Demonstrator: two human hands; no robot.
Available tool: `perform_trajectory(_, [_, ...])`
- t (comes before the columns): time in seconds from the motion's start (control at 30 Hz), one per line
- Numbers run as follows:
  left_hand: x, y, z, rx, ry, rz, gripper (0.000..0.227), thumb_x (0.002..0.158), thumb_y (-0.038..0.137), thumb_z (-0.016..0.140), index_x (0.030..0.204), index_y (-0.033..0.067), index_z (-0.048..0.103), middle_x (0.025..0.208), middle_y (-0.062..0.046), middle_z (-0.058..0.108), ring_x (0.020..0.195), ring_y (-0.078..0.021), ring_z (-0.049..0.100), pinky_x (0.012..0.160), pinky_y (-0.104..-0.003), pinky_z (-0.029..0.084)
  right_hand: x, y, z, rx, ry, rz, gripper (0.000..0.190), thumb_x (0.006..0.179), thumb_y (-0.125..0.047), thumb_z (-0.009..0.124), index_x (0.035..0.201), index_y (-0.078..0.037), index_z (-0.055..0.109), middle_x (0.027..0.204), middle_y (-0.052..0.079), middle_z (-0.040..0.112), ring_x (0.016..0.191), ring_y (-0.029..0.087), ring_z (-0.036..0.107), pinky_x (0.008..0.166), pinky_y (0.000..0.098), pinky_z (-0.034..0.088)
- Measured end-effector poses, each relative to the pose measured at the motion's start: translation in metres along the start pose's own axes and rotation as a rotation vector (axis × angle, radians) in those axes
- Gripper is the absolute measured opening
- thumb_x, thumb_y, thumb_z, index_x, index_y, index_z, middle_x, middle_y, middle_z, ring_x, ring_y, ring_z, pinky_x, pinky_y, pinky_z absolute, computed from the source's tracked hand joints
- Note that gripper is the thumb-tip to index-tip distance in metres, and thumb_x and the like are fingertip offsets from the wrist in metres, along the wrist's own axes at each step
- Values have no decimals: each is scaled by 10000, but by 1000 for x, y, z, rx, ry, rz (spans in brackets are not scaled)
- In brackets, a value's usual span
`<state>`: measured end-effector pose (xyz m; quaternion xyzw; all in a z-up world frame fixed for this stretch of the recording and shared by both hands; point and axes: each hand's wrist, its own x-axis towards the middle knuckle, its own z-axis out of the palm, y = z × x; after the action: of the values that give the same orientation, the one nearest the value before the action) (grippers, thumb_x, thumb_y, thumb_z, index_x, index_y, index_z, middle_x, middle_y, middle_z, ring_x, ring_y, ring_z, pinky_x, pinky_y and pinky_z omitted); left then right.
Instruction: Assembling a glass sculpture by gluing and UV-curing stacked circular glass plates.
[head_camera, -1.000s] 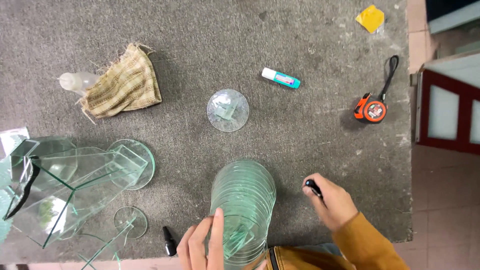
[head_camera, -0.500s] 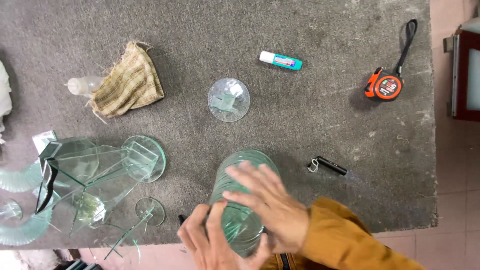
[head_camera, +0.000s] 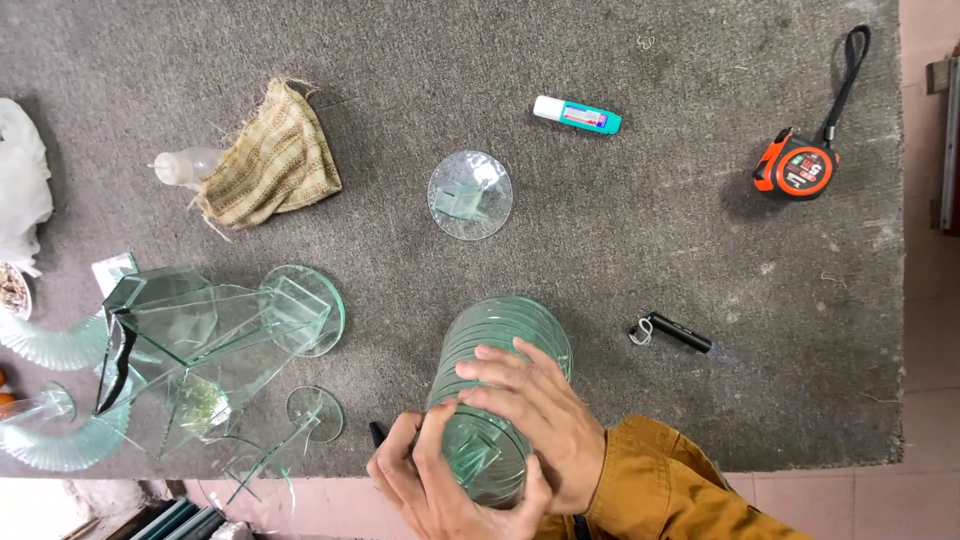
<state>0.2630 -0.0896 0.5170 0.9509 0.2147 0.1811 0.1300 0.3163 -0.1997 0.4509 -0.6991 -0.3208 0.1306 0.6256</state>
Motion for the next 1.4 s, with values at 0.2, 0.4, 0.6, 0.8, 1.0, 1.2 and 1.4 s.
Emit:
perform_trajectory(0.2, [1,5,4,-15,50,-22,748,765,683,620,1226,101,709,1153,-154,665,1028,-307,644,1002,-462,499,0,0,0,-3,8,1,543,1065,-357,415,1502,-63,544,1633,217,568,1587,443,503,1332,691,247])
perform_trajectory(0.4, [0,5,4,-8,51,-29,768,798,717,585,1240,101,707,1166,-163,663,1055,-312,653,1006,-466,510,-3,0,2,-5,15,0,523,1086,-335,410,1517,-62,526,1641,220,560,1594,451,497,1334,699,247])
perform_trajectory(0.6, [-1,9,4,-11,63,-53,753,782,698,605,1237,107,712,1183,-161,662,1059,-307,653,1013,-458,514,-4,0,4,10,17,18,540,1077,-373,500,1523,-71,532,1647,218,557,1603,448,484,1341,702,229])
perform_trajectory(0.8, [4,15,4,-15,77,-80,724,769,677,605,1212,115,721,1177,-147,673,1055,-310,649,1021,-459,491,-2,2,-1,13,10,9,578,1068,-418,507,1528,-68,534,1648,213,556,1604,439,484,1343,694,235])
perform_trajectory(1.0, [3,2,-4,-87,66,-30,822,790,747,558,1265,94,709,1210,-156,704,1063,-323,676,1023,-463,494,-1,-2,-7,6,-41,-1,666,1002,-396,621,1563,-53,514,1681,192,525,1626,420,454,1360,663,217])
perform_trajectory(1.2, [-18,-44,29,-20,439,60,251,1169,267,461,1148,145,680,1183,-64,819,990,-260,675,968,-349,550,-17,2,4,-168,-10,-11,1050,865,-639,889,1595,-12,470,1702,224,488,1633,421,444,1361,629,286])
perform_trajectory(1.4, [-44,-85,11,-367,24,-68,446,1175,396,331,1411,148,618,1461,-85,749,1330,-270,681,1103,-338,523,-50,1,-11,-85,-73,244,1254,787,-780,843,1682,-64,335,1794,215,342,1676,379,360,1345,566,284])
